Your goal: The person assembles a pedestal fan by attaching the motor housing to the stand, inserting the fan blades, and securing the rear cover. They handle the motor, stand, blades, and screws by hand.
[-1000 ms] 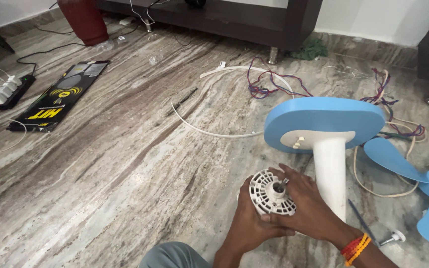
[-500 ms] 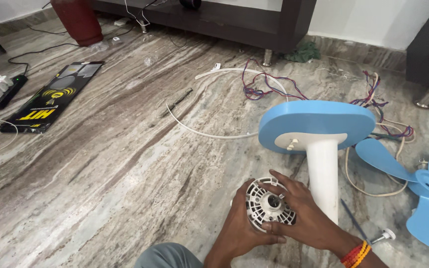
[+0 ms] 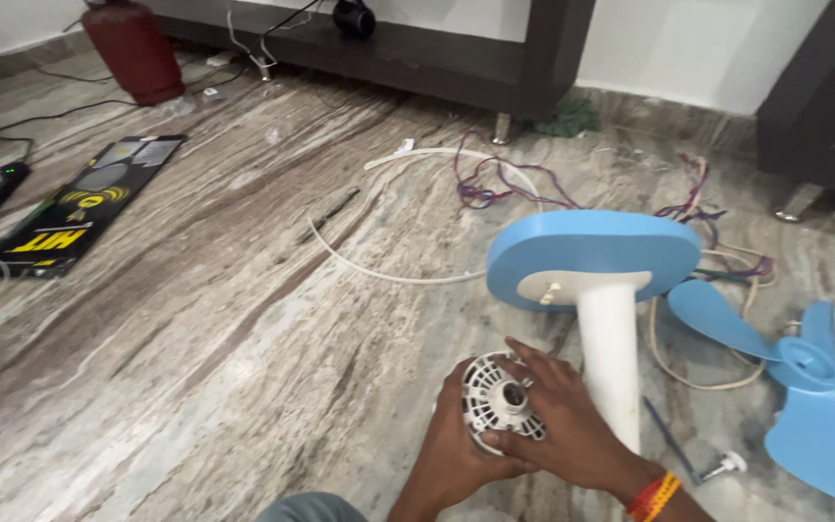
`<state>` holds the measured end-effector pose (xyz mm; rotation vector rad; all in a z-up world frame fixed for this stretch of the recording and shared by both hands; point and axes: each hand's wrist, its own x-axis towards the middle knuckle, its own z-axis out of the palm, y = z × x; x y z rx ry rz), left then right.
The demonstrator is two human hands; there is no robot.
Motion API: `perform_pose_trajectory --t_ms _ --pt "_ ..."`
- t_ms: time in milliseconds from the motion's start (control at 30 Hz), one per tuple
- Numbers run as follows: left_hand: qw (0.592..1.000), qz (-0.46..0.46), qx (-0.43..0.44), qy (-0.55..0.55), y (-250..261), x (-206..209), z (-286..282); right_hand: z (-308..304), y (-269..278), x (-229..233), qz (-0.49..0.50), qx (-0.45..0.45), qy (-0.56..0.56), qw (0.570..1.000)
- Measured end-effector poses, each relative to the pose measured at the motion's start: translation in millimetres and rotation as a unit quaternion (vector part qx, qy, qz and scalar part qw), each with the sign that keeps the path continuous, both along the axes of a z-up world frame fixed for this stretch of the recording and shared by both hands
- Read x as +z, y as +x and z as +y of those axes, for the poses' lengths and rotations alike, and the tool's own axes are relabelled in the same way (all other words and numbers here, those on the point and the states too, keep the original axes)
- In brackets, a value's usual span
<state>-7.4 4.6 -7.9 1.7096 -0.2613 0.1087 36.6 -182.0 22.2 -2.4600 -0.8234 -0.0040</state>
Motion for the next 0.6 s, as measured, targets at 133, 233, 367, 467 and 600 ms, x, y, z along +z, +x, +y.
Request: perform_pose_trajectory --t_ms 133,233,367,467,600 --pt "0.997 0.042 -0.019 -0.058 0 1 -2 1 -2 2 0.014 -0.007 0.0 1.0" --pt "0.996 0.07 -0.021 -0.056 1 3 -3 3 -1 2 0.037 -0.03 -0.032 0.998" --pt "0.999 0.042 -0.011 -0.012 -1 5 -2 -2 0 -3 -0.011 -0.006 -0.016 1.0" --pt "0.998 0.064 -0.009 -0.011 -1 7 -2 -7 0 -9 -0.008 -0.009 0.008 1.0" --pt "0.996 0.064 -0.015 -0.063 -1 9 -4 -12 -4 -11 -0.019 -0.012 0.052 0.998"
